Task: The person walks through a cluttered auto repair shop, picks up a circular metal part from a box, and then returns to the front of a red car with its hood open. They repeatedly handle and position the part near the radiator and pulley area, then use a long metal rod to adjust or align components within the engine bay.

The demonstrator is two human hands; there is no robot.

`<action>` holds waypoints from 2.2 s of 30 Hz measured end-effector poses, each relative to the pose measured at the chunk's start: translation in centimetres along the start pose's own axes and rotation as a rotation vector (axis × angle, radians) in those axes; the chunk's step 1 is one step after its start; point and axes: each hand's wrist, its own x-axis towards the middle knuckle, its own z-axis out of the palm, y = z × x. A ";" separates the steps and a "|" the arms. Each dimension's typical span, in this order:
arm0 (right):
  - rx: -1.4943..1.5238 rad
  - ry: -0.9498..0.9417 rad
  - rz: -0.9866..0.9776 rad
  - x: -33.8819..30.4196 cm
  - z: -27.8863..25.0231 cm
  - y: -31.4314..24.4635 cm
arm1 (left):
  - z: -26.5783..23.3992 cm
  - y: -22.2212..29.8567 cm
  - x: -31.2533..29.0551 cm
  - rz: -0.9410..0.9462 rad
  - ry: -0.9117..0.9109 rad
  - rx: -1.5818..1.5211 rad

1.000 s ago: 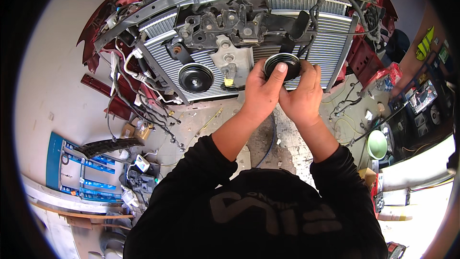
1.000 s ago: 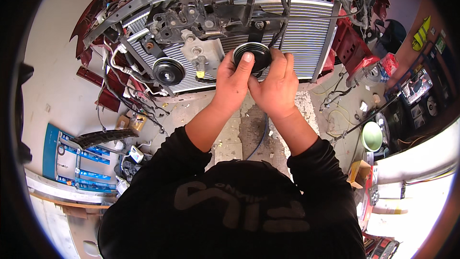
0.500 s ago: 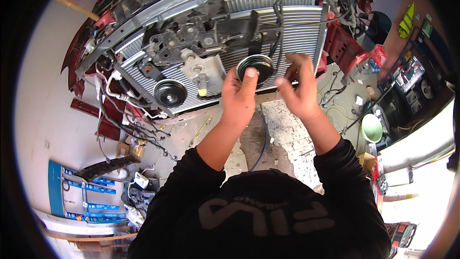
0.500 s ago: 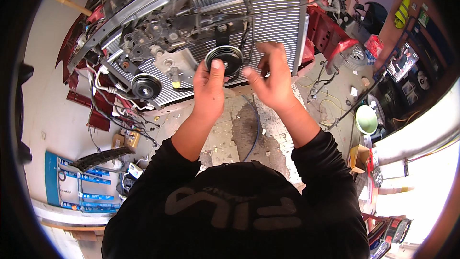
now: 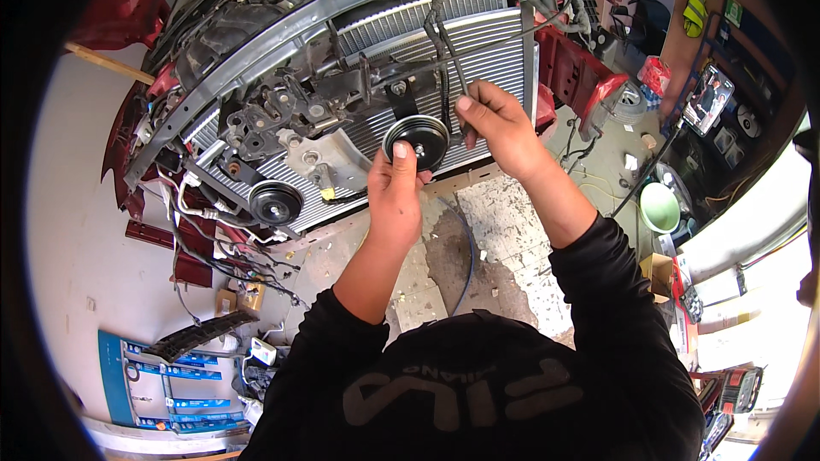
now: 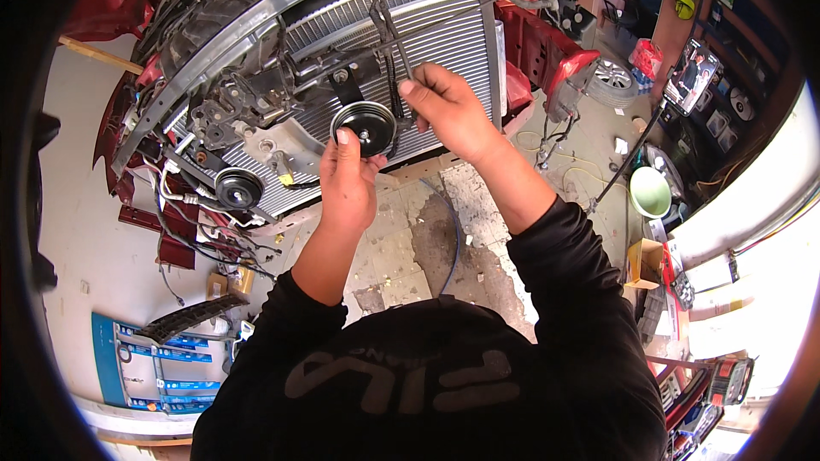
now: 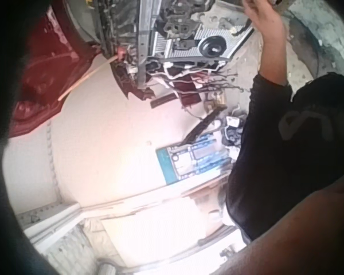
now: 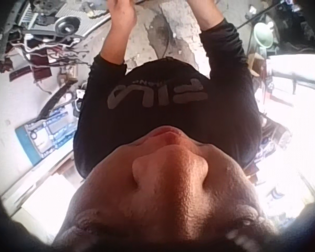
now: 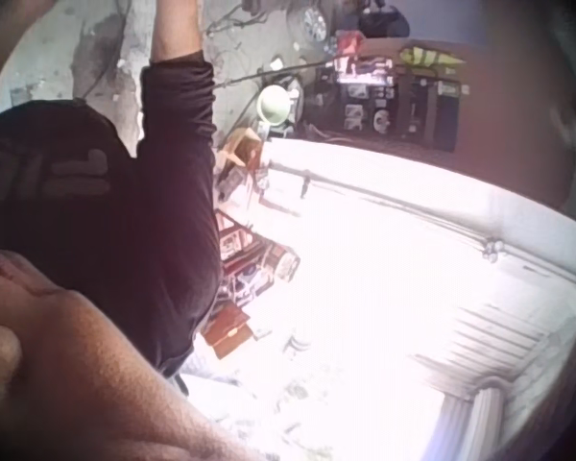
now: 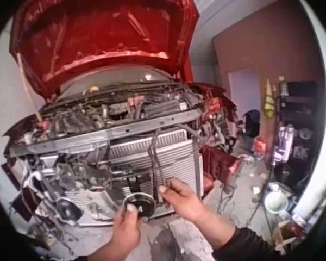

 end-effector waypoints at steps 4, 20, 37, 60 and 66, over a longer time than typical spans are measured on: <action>-0.447 -0.036 -0.256 0.7 0.7 -1.1 | -0.1 0.1 0.1 -0.040 -0.013 0.029; -0.278 -0.014 -0.180 -0.2 -0.3 -2.1 | -1.2 -0.7 0.6 -0.028 -0.064 0.120; 0.154 0.006 0.058 6.3 -1.4 -1.6 | -0.2 0.3 0.9 -0.090 -0.202 0.408; -0.481 0.249 -0.058 -0.2 0.0 -2.9 | -1.9 0.5 1.2 0.041 -0.285 0.231; -0.988 0.276 -0.460 -1.1 5.4 -4.9 | -1.9 -0.7 1.1 0.099 -0.295 0.233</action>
